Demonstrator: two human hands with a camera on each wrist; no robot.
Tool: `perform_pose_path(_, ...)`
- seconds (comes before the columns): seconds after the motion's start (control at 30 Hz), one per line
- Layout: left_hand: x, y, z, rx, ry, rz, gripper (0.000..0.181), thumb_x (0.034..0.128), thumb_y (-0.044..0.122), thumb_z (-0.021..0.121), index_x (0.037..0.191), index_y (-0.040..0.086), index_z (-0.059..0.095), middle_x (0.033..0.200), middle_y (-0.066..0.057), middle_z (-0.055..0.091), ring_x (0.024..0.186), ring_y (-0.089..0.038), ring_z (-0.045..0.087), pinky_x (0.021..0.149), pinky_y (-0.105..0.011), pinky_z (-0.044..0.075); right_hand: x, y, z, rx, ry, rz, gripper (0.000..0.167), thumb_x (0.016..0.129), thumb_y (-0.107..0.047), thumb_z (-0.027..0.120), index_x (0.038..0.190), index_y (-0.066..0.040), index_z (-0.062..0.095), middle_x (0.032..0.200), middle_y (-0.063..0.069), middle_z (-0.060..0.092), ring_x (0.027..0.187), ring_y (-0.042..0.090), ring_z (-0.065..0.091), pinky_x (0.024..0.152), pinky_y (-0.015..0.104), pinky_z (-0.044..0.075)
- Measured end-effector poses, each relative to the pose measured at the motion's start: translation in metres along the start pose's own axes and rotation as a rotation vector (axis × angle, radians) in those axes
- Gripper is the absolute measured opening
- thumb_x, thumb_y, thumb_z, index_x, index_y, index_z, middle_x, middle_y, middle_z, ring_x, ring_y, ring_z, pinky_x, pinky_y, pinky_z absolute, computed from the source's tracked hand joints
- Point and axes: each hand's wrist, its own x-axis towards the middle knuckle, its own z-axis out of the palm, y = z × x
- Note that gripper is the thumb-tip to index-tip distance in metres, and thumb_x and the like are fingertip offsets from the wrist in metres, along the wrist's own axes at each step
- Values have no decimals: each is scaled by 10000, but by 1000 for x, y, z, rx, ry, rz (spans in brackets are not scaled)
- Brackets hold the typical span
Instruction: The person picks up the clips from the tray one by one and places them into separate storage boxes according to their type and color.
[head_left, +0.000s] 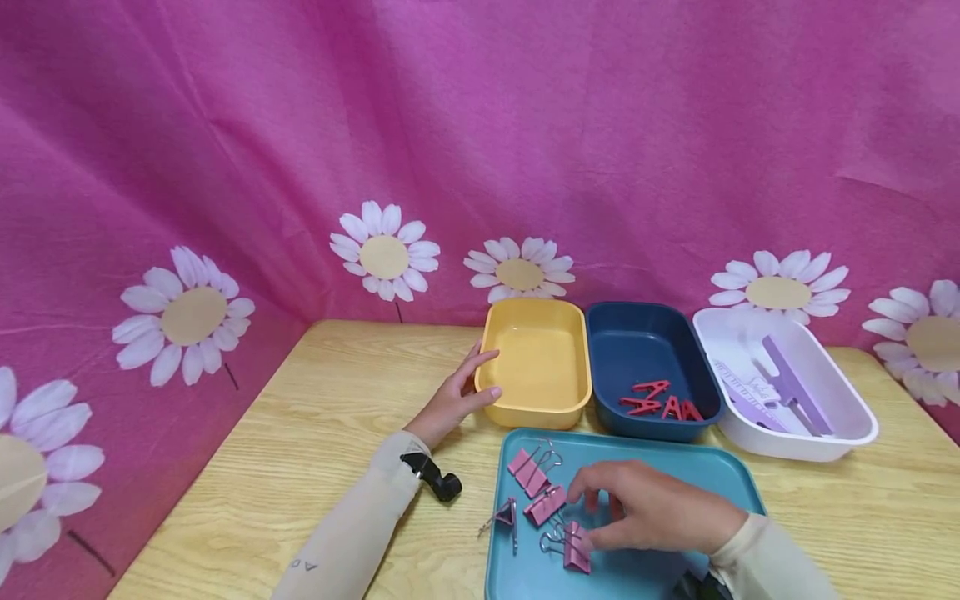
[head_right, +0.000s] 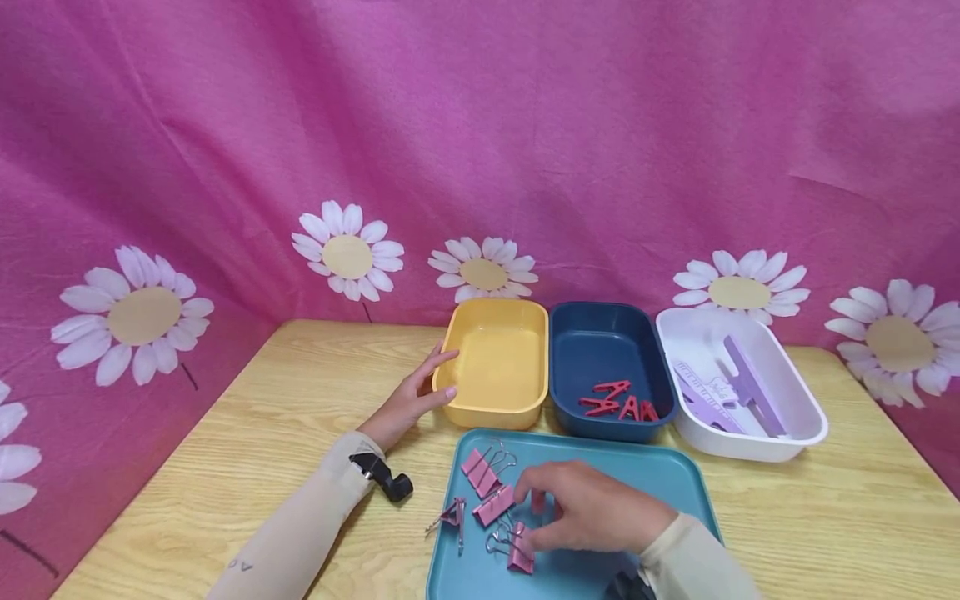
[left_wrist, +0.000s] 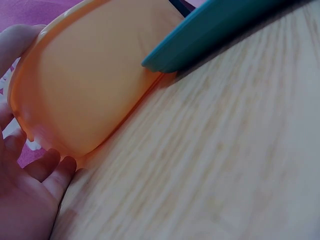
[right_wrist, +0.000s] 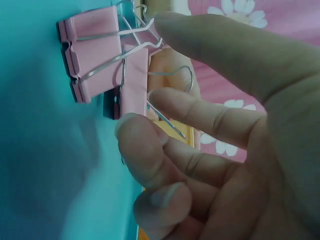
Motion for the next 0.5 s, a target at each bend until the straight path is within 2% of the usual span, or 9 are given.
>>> perform_pose_path(0.13,0,-1,-1,5,2,0,649,948,227,627,1514,164,315,1620,2,-58,1458,-235,119,1155,-334,208,1,-3,4,-6,-3,-13,294,835,-352,750,1095,-266,645,967,-82,619,729,84,570,622,232,508)
perform_pose_path(0.3,1,-3,-1,2,11,9,647,942,209,633,1510,165,326,1622,-7,-53,1460,-226,107,1162,-349,191,2,-5,8,1,-13,32,329,819,-372,762,1108,-283,631,943,-93,597,729,90,559,614,235,498)
perform_pose_path(0.5,2,-4,-1,3,12,24,647,942,199,630,1511,154,324,1623,-13,-52,1462,-219,80,1169,-367,160,5,-5,14,-19,-17,49,357,815,-398,762,1122,-284,619,885,-99,565,703,69,531,580,226,468)
